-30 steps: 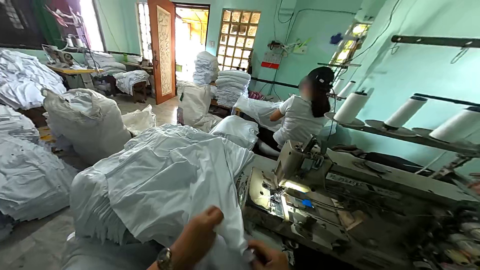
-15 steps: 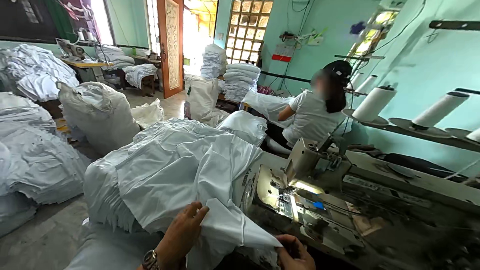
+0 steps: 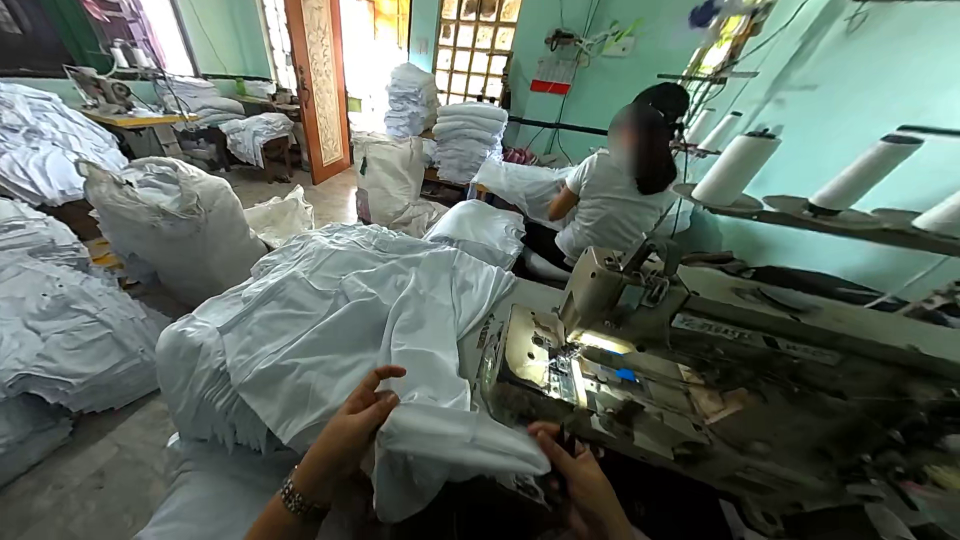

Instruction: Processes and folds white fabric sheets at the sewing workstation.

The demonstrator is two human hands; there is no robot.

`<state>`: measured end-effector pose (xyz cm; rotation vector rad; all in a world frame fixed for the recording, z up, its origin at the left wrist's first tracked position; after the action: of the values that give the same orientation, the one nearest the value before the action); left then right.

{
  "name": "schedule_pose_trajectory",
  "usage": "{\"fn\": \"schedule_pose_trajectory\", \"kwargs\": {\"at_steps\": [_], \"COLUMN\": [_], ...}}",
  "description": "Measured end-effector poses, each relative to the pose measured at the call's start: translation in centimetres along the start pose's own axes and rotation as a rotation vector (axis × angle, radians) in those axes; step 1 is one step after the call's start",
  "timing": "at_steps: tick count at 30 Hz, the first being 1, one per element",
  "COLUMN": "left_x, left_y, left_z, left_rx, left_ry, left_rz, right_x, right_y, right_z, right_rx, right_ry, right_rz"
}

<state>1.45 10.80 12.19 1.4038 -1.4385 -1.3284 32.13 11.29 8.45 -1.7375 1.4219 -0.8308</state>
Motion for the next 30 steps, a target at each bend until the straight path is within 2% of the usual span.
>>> {"fn": "schedule_pose_trajectory", "kwargs": {"at_steps": [3,5,7,11,15,24,30], "left_x": [0.4,0.8,1.0,1.0,1.1,1.4,1.6], "left_y": [0.6,1.2,1.8,2.1,2.6,2.7,3.0], "left_z": [0.4,0.1,-0.2,-0.5,-0.9,-1.0,-1.1], "left_rx": [-0.018,-0.044,-0.17,-0.608,-0.741,-0.83,-0.821], "left_ry": [-0.027,-0.099,-0.123,0.028,0.115,0.035,0.145], "left_rz": [-0.004,-0.042,-0.084,-0.203,-0.302,-0.357,-0.458], "right_x": [0.5,0.8,0.8,0.8,1.1,1.3,1.4], "right_y": [-1.4,-2.3,-3.1,-3.8,-3.8,-3.5,-4.0], "right_z": [-0.1,-0.9,-1.5,-2.3,-3.1,-2.7,-3.1], "right_rx": [0.049,0.128,0.318,0.658,0.84,0.907,0.838], "right_ry": [-0.001,-0.095,-0.186,-0.158,-0.126,-0.094,-0.087], "right_rz": [0.082,0.148,0.248,0.424,0.527,0.526,0.643]}}
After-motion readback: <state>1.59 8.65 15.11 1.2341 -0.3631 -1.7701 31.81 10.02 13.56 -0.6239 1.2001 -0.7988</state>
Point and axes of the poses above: each hand's wrist, its own x-axis away from the middle knuckle, its own z-axis out of the back of the hand, y = z × x, the point moved 7 cm from there along -x, towards the middle knuckle, and after that the axes turned 7 degrees about -x, right-handed, at the moved point
